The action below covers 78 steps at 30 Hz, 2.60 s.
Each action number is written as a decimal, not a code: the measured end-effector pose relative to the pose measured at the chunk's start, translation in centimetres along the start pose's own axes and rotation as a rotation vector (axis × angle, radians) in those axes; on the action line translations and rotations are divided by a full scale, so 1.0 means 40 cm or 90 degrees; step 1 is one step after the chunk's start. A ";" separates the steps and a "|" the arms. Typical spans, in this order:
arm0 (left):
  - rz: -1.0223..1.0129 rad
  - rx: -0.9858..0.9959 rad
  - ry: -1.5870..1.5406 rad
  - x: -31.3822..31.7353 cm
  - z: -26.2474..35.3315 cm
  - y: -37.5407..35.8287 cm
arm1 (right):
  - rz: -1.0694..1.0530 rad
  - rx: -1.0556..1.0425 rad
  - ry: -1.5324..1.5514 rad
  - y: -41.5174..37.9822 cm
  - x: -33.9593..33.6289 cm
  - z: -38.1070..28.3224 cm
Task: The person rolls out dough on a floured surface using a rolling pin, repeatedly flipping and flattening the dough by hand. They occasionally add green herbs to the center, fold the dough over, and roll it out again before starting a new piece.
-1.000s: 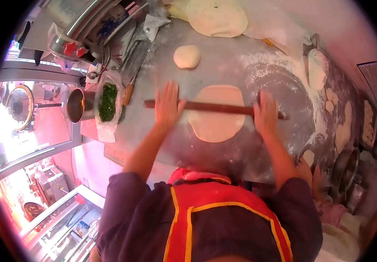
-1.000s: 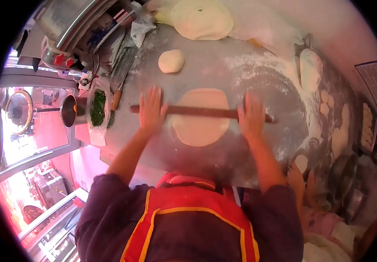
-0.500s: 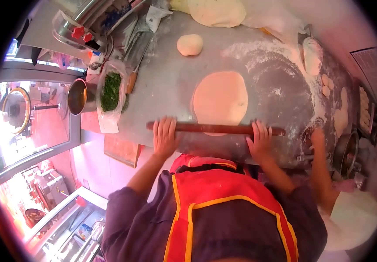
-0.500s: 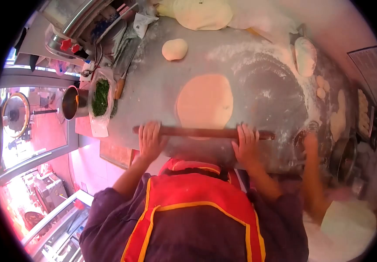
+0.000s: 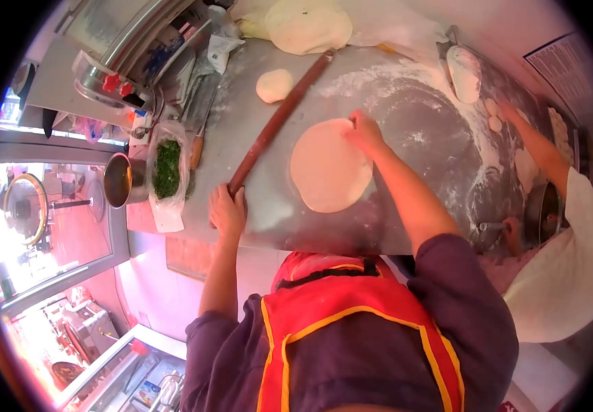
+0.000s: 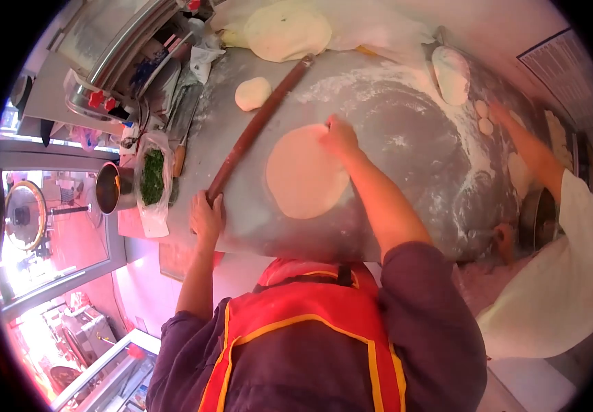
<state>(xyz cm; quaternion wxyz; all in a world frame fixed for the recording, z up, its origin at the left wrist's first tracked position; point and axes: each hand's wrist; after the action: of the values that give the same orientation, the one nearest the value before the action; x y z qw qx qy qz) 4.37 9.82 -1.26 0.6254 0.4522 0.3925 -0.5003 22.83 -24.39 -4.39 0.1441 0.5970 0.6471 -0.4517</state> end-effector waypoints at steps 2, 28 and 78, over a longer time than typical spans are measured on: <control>0.081 0.057 0.028 0.020 0.003 0.027 | 0.123 -0.191 -0.078 -0.011 0.026 0.035; -0.343 -0.008 -0.656 0.265 0.513 0.205 | 0.282 -0.197 -0.202 -0.199 -0.044 0.271; -0.466 0.024 -0.203 -0.099 -0.041 -0.380 | 0.140 -0.440 -0.235 -0.339 0.062 0.041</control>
<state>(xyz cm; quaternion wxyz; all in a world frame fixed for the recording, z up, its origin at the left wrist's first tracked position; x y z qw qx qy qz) -11.37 11.11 -0.63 0.4503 0.2102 0.4167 -0.7612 9.40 -22.39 -1.48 0.4971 0.4880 0.6566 -0.2892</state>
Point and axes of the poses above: each hand's wrist, its own y-axis towards the middle knuckle, its own x-axis out of the palm, z = x × y, and after that the axes turned 15 degrees about x, right-handed
